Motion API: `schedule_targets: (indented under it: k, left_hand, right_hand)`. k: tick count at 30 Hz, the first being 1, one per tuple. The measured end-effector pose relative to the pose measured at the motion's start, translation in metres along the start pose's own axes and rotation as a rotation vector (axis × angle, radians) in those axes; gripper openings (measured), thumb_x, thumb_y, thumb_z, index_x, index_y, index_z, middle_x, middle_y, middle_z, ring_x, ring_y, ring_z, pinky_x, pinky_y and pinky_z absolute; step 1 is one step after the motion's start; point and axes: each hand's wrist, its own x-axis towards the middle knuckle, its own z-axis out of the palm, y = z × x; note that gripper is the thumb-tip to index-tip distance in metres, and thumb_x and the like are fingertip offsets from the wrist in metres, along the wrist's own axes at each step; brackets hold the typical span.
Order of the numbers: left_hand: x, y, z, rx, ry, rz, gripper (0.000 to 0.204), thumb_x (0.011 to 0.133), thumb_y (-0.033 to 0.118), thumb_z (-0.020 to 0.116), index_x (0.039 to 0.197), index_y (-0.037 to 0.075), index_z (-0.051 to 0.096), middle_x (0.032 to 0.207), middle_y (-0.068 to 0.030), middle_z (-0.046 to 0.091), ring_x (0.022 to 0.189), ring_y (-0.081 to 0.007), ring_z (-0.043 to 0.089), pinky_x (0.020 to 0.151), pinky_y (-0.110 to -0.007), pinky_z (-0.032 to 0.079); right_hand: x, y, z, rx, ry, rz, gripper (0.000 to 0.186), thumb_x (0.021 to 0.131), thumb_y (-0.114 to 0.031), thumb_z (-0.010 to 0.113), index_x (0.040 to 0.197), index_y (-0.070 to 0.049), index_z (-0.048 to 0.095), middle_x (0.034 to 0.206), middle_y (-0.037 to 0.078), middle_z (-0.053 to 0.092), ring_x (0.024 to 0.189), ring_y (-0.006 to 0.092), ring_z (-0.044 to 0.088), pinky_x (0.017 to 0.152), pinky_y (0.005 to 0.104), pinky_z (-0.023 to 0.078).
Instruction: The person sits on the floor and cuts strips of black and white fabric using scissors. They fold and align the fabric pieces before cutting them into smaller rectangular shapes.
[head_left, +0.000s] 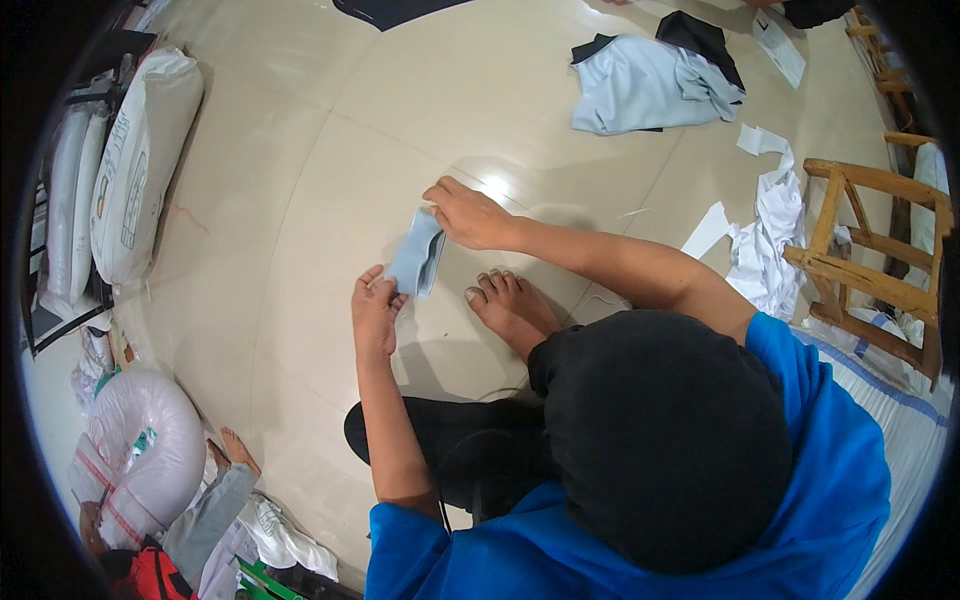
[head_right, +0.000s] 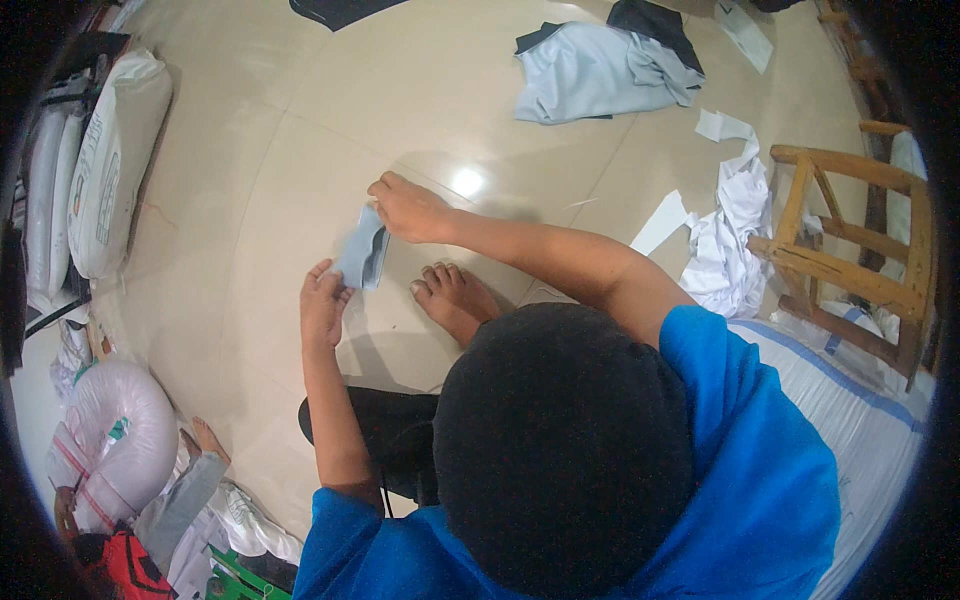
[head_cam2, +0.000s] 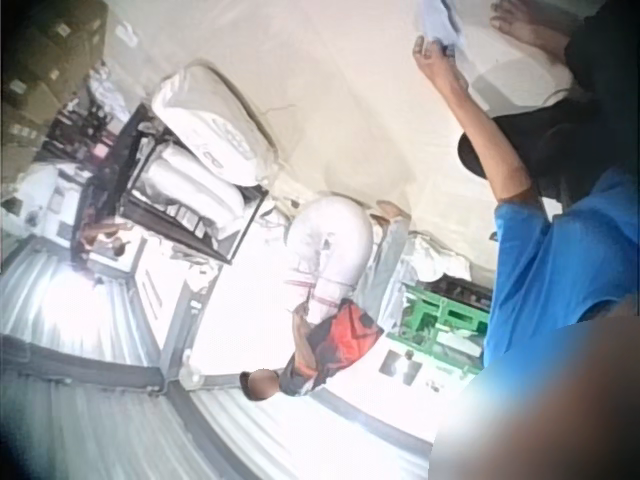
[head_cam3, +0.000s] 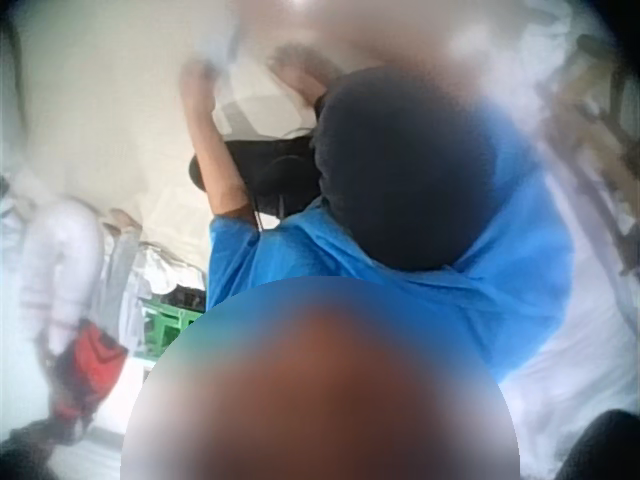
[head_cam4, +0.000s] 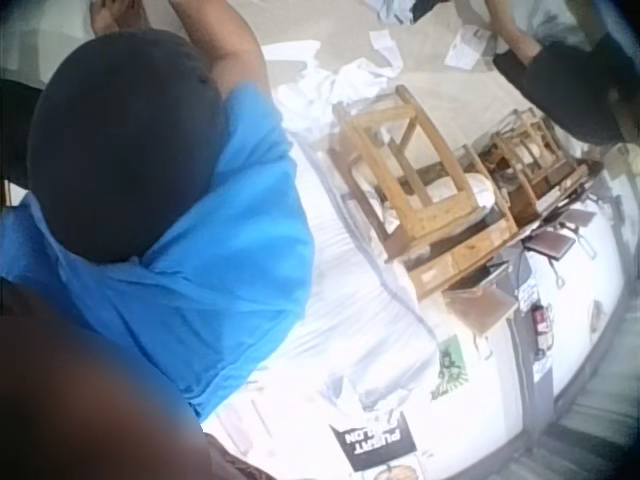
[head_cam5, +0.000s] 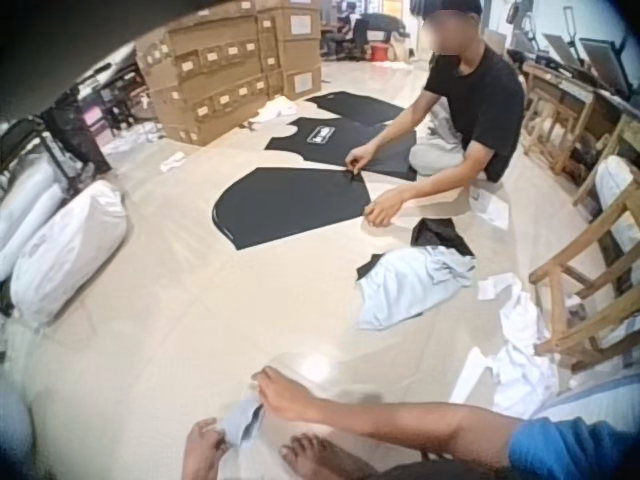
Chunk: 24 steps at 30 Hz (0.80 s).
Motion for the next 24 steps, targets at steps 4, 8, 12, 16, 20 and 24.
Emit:
schedule_targets:
  k: [4,8,12,16,20,24]
  left_hand:
    - [0.006,-0.022,-0.008,0.316,0.045,0.036,0.043,0.093,0.006,0.063,0.133,-0.001,0.047,0.104,-0.0102,0.062,0.086,-0.0150,0.061,0.074,-0.029,0.054]
    - [0.002,-0.025,-0.002,0.411,0.109,0.130,0.039,0.093,0.008,0.065,0.129,-0.001,0.050,0.101,-0.0110,0.063,0.083,-0.0143,0.062,0.073,-0.028,0.054]
    - [0.002,-0.026,-0.007,0.584,0.119,0.163,0.039,0.092,0.009,0.068,0.126,-0.002,0.051,0.101,-0.0119,0.063,0.085,-0.0192,0.064,0.074,-0.032,0.054]
    - [0.005,-0.036,-0.008,1.182,0.194,0.599,0.043,0.092,0.013,0.068,0.128,-0.003,0.051,0.114,-0.0184,0.062,0.103,-0.0331,0.061,0.091,-0.043,0.049]
    - [0.004,-0.041,0.035,1.131,0.214,0.773,0.057,0.096,0.022,0.063,0.144,0.001,0.041,0.143,-0.0248,0.044,0.136,-0.0431,0.037,0.113,-0.054,0.030]
    - [0.016,-0.059,0.070,1.256,0.145,0.800,0.064,0.102,0.030,0.051,0.156,0.005,0.027,0.162,-0.0224,0.021,0.150,-0.0445,0.017,0.118,-0.061,0.016]
  right_hand:
    - [0.002,-0.003,-0.001,-0.042,-0.029,-0.008,0.032,0.096,-0.013,0.057,0.124,0.001,0.055,0.119,0.018,0.054,0.101,0.0359,0.063,0.089,0.0443,0.052]
    - [-0.001,-0.002,0.001,-0.093,-0.029,-0.036,0.036,0.091,-0.015,0.066,0.122,0.001,0.057,0.116,0.018,0.055,0.100,0.0365,0.062,0.088,0.0446,0.052]
    - [0.002,-0.007,0.006,-0.163,-0.041,-0.109,0.031,0.084,-0.015,0.069,0.110,0.001,0.062,0.108,0.019,0.060,0.104,0.0371,0.062,0.087,0.0463,0.053]
    - [0.006,0.001,0.016,-0.272,-0.031,-0.165,0.024,0.077,-0.011,0.071,0.097,0.000,0.065,0.096,0.018,0.063,0.097,0.0364,0.062,0.082,0.0454,0.053]
    - [0.005,-0.012,0.014,-0.201,-0.066,-0.052,0.025,0.076,-0.009,0.069,0.097,0.002,0.064,0.099,0.021,0.065,0.095,0.0383,0.064,0.083,0.0476,0.052]
    - [-0.003,-0.012,-0.002,0.005,-0.021,0.148,0.022,0.080,-0.010,0.064,0.097,0.004,0.062,0.097,0.024,0.067,0.092,0.0406,0.067,0.078,0.0474,0.054]
